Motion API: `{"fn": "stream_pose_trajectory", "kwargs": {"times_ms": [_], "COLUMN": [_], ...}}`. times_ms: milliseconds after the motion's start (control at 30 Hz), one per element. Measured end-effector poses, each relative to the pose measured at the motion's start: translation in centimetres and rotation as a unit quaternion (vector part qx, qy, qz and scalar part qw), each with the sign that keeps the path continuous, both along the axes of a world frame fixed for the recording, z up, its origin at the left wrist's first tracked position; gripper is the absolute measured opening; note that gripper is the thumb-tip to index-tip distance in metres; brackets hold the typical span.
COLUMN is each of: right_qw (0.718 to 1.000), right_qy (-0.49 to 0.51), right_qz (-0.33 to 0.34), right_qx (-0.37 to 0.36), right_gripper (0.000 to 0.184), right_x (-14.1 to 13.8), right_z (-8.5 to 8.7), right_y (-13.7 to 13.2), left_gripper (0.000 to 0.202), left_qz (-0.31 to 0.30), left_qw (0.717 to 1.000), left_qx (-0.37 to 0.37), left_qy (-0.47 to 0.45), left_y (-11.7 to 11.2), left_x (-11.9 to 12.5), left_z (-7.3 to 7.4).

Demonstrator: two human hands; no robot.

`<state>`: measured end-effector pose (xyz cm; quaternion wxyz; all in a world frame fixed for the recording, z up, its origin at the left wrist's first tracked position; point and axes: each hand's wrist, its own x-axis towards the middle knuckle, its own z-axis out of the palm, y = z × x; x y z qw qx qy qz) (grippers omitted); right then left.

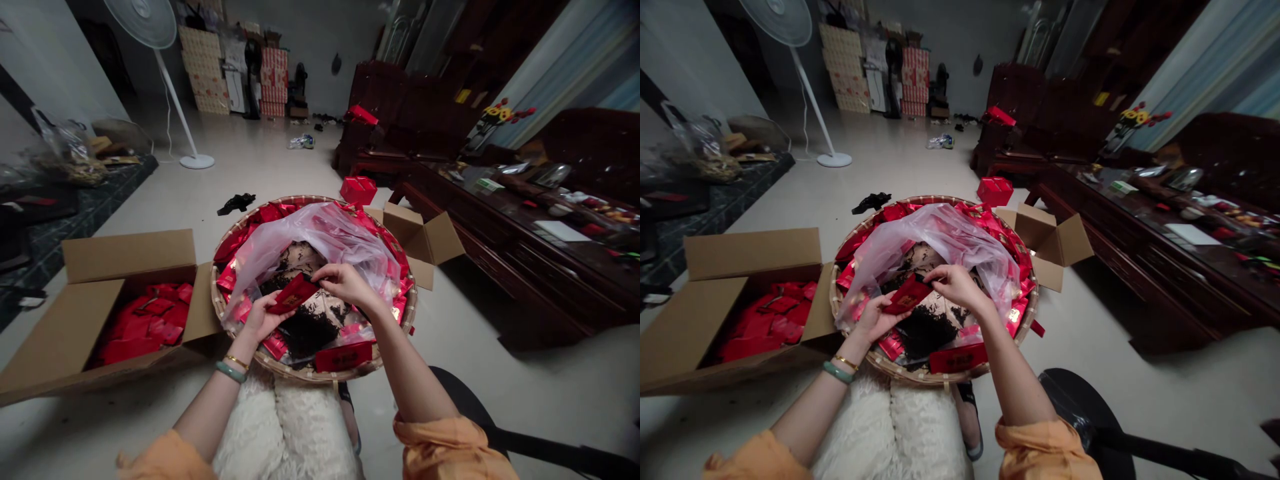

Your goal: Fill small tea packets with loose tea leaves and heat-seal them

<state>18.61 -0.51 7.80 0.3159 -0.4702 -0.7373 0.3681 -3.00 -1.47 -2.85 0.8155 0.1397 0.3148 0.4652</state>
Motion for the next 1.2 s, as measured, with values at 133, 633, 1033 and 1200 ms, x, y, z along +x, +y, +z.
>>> {"fn": "stream_pose_trajectory", "kwargs": {"times_ms": [133,633,1033,1200], "right_qw": [1.0,0.981,0.954,0.937], "right_qy": [-0.019,0.188,-0.295,-0.337], "right_qz": [0.002,-0.028,0.026,0.079], "right_qx": [0.017,0.037,-0.044,-0.039], "right_gripper": [0.028,0.035,0.056,0.038], "right_x": [-0.2,-1.1,-2.3,-4.0], "right_z": [0.3,1.6,-10.0,-10.9], "right_y": [-0.1,-1.6,-1.4,-1.6], "left_gripper": [0.035,0.04,0.036,0.035], "left_qz": [-0.014,-0.023,0.054,0.064], "left_qw": [1.0,0.999,0.995,0.995], "left_qx": [0.005,-0.016,-0.071,-0.063], "left_qy": [0.004,-0.045,-0.041,-0.046], "left_y": [0.0,0.0,0.6,0.6], "left_x": [0.0,-0.5,-0.9,-1.0], "left_z": [-0.1,0.1,0.0,-0.2]}}
